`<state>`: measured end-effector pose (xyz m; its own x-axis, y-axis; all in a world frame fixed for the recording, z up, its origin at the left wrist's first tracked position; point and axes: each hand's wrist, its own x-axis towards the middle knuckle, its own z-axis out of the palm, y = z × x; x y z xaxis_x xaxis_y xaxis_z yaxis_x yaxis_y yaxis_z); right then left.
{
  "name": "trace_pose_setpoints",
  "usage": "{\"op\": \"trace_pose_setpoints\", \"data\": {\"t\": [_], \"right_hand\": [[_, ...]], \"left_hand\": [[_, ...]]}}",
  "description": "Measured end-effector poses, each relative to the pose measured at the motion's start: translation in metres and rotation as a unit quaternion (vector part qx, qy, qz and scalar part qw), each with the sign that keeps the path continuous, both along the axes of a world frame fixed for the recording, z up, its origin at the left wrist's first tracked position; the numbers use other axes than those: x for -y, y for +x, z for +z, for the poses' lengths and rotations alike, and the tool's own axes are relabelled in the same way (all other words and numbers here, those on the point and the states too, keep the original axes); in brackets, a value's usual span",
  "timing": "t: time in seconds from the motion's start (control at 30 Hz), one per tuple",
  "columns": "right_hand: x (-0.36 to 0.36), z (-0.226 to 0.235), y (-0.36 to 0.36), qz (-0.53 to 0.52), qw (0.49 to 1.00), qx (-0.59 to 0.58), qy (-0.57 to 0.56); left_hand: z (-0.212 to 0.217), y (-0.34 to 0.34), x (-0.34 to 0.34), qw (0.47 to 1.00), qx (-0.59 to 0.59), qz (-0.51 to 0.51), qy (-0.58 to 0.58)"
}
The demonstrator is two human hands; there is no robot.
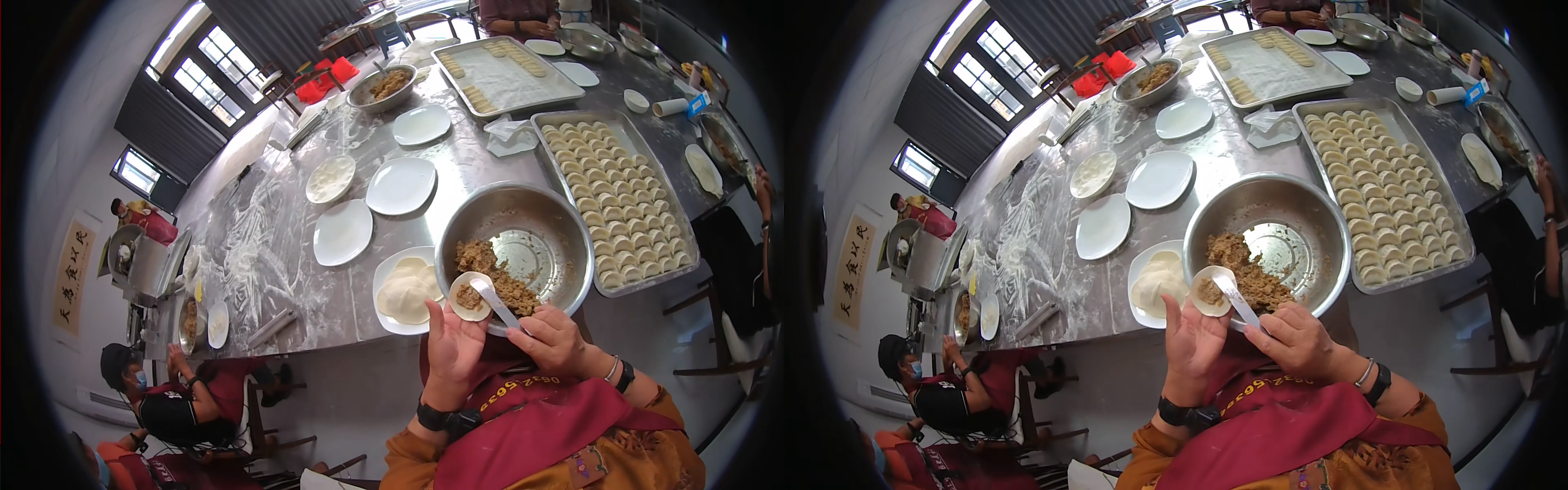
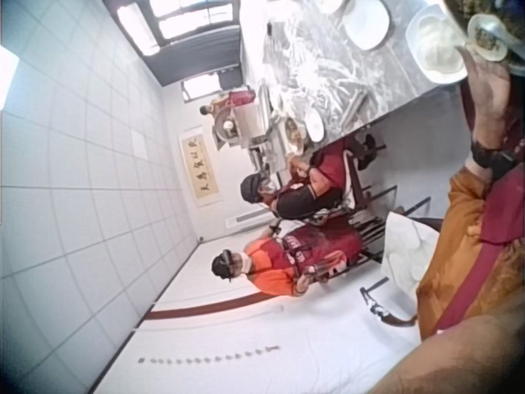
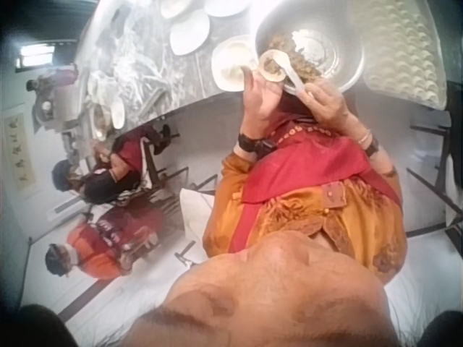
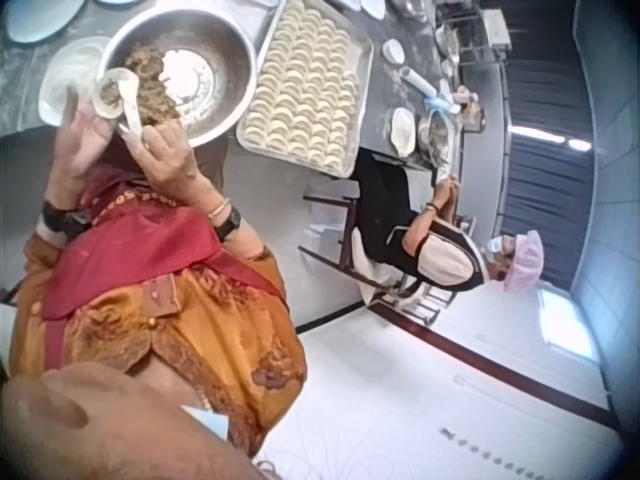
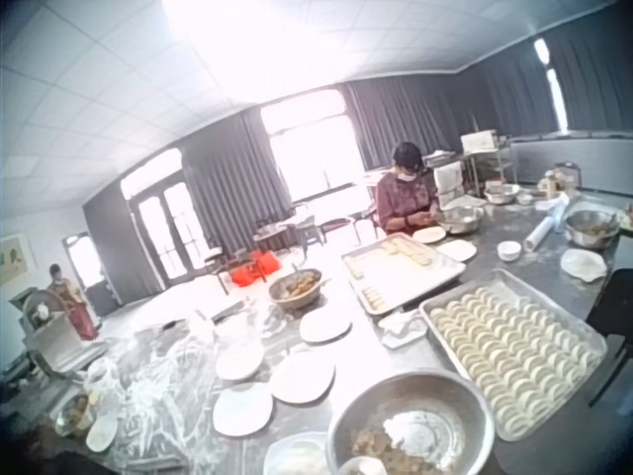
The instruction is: The recorder is shown making dumplings by hand at a table with other people.
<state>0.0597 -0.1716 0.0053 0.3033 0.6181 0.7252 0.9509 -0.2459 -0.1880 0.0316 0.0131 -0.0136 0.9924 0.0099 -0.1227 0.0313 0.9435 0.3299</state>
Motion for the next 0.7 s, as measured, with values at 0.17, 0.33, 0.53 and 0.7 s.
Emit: {"op": "trace_pose_setpoints", "data": {"t": [0.17, 0.33, 0.53, 0.7], "right_hand": [[0.003, 0.004, 0.002, 0.017, 0.997, -0.068, 0.043], [-0.001, 0.013, 0.015, 0.041, 0.995, -0.069, 0.061], [0.001, 0.011, 0.008, 0.059, 0.997, -0.046, 0.028], [-0.001, 0.020, 0.012, 0.092, 0.994, -0.057, -0.005]], "left_hand": [[-0.006, 0.000, -0.004, 1.000, 0.004, -0.005, 0.009], [-0.004, -0.002, -0.003, 1.000, -0.009, -0.003, 0.027], [-0.009, -0.001, -0.006, 0.998, -0.024, -0.011, 0.060], [-0.010, -0.003, -0.006, 0.997, -0.018, -0.013, 0.068]]}}
